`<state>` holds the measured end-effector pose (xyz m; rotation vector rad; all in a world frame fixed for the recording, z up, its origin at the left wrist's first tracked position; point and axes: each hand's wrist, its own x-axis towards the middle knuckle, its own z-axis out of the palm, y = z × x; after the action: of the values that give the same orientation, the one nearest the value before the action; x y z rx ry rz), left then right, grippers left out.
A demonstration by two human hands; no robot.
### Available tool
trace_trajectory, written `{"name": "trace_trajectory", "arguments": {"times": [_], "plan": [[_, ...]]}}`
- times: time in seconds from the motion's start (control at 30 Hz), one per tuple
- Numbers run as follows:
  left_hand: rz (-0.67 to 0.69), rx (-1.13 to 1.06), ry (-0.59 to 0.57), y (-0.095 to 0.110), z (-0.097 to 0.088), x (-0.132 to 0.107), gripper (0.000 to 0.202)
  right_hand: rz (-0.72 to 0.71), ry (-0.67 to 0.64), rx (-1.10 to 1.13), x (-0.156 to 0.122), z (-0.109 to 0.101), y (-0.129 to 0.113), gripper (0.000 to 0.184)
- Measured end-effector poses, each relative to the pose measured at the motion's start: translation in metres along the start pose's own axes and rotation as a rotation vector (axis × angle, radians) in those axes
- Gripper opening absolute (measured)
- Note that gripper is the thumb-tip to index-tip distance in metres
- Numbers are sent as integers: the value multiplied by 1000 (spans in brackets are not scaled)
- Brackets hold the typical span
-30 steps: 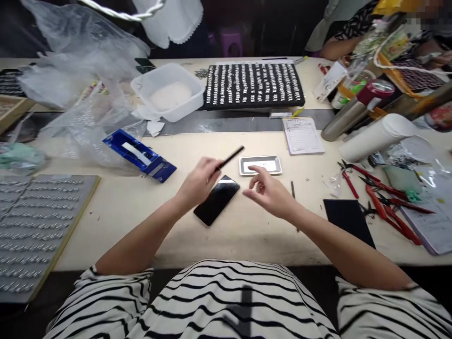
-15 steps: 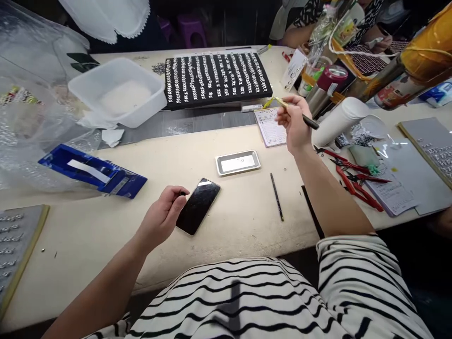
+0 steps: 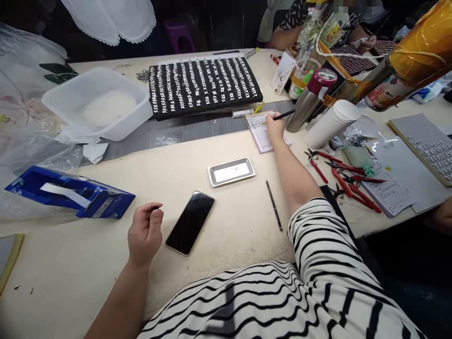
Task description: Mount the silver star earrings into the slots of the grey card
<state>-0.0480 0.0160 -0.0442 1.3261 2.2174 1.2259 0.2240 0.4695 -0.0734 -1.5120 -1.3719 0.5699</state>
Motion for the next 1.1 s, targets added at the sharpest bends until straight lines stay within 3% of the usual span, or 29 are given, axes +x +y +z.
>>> {"name": "trace_trajectory", "arguments": {"times": [0.3, 1.1], "plan": [[-52, -73, 39, -17, -1, -3, 33, -27, 23, -85, -3, 5, 6, 31], [-39, -89, 34, -20, -2, -3, 28, -46, 17, -143, 1, 10, 9, 37]]}}
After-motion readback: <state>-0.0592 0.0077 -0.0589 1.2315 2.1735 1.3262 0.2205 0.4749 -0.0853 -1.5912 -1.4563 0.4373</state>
